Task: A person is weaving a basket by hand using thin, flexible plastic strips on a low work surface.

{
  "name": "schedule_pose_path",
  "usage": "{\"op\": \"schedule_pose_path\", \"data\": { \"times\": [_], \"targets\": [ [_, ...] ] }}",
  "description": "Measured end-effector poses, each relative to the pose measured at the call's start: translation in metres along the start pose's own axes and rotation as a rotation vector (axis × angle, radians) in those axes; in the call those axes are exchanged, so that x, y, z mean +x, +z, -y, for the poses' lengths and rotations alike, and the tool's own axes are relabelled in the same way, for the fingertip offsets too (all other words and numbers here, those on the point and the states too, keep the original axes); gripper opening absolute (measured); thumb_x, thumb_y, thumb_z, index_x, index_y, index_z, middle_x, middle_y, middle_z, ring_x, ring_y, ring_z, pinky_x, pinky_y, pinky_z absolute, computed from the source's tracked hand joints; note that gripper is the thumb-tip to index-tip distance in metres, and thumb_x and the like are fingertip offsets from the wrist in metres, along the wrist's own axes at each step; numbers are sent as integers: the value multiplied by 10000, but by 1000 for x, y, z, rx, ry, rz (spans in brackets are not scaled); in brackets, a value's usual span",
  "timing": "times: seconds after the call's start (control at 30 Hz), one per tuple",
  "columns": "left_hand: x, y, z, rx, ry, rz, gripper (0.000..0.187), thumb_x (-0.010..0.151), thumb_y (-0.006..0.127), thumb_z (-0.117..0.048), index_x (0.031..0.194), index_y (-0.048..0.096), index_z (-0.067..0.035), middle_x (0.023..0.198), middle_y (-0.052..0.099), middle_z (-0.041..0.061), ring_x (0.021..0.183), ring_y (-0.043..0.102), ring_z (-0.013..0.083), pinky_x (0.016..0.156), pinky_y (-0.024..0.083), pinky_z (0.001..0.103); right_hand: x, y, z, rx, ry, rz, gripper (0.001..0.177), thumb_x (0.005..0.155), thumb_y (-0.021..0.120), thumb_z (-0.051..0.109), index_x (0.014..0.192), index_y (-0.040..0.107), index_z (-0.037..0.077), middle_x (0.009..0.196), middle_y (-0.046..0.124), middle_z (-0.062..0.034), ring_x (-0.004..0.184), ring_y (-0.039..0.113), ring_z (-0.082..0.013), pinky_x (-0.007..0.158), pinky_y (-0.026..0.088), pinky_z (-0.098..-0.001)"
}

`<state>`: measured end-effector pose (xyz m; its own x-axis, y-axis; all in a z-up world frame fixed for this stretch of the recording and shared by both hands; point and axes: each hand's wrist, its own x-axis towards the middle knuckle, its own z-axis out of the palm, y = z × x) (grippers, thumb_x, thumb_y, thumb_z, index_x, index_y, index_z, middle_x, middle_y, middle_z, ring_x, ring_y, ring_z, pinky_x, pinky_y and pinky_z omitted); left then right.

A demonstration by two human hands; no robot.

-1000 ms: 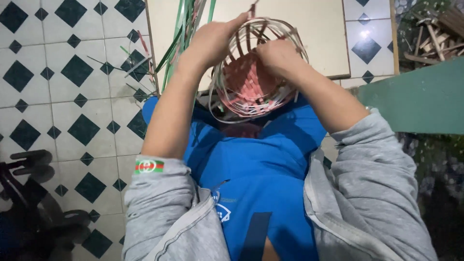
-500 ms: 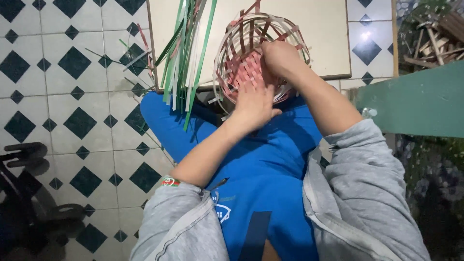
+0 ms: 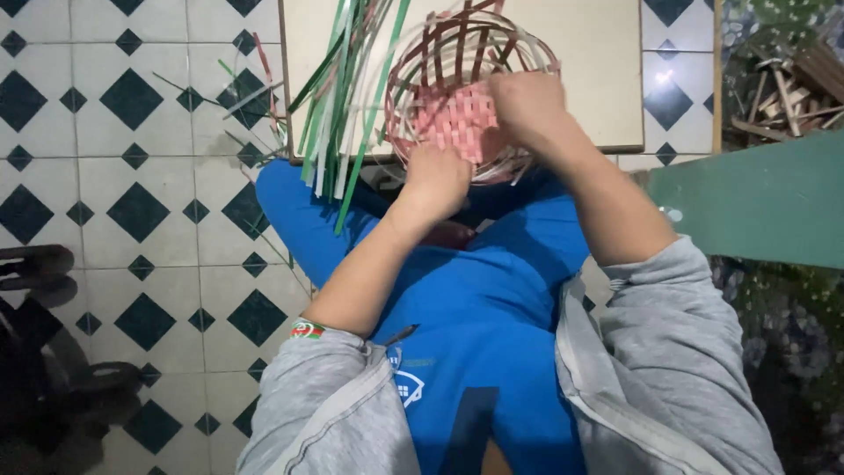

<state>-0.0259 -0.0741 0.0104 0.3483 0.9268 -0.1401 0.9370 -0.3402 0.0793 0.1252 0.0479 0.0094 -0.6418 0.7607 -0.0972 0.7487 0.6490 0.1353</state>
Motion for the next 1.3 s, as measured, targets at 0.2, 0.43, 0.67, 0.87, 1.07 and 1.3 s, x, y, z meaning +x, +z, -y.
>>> {"op": "schedule_pose_path", "data": {
  "times": [0.2, 0.43, 0.67, 0.87, 1.07, 1.3],
  "targets": [
    [12, -45, -3, 51, -40, 187, 752, 711, 744, -631, 1235, 536, -133, 1229, 532, 135, 1128, 535, 338, 897, 435, 488, 2, 20, -30, 8, 51, -13, 192, 699, 620, -4, 865, 600, 91, 679, 665, -95, 587, 653, -396, 432, 485, -496],
    [39, -59, -32, -120, 32, 390, 1095, 655, 838, -678, 1444, 357, -90, 1554, 149, 296, 1431, 114, 512, 1119, 187, 661, 0, -9, -15, 161, 77, 197, 126, 817, 509, -8, 825, 632, 14, 741, 666, -171, 649, 648, -358, 548, 514, -480],
    [29, -78, -20, -213, 25, 642, 439, 882, 479, -135, 1310, 561, -86, 1571, 245, 73, 1215, 525, 362, 956, 415, 647, 5, 19, -16, -81, 69, 155, 201, 434, 735, 311, 617, 736, 226, 634, 689, -69, 639, 709, -280, 504, 525, -391],
    [24, -103, 7, -151, 241, 729, 495, 804, 748, -492, 1110, 670, -111, 1286, 545, 65, 965, 614, 281, 797, 517, 423, -2, 10, -12, -55, 129, 218, 134, 710, 594, 13, 733, 641, 136, 718, 694, -62, 661, 698, -327, 497, 467, -421],
    [28, -105, -4, -471, -22, 610, 864, 823, 316, -766, 1290, 568, -84, 1284, 602, 150, 1143, 586, 319, 1004, 443, 485, -5, -12, -14, 173, 90, 43, 194, 921, 503, -28, 882, 666, 70, 748, 700, -105, 681, 678, -319, 517, 537, -481],
    [44, -80, -17, -128, -3, 544, 605, 960, 381, -461, 1424, 287, -84, 1575, 84, 262, 1445, 239, 389, 1095, 257, 640, 14, 39, -38, -13, 32, -89, 39, 701, 615, 81, 718, 643, 103, 695, 635, -77, 642, 656, -314, 421, 480, -432]
  ]
}}
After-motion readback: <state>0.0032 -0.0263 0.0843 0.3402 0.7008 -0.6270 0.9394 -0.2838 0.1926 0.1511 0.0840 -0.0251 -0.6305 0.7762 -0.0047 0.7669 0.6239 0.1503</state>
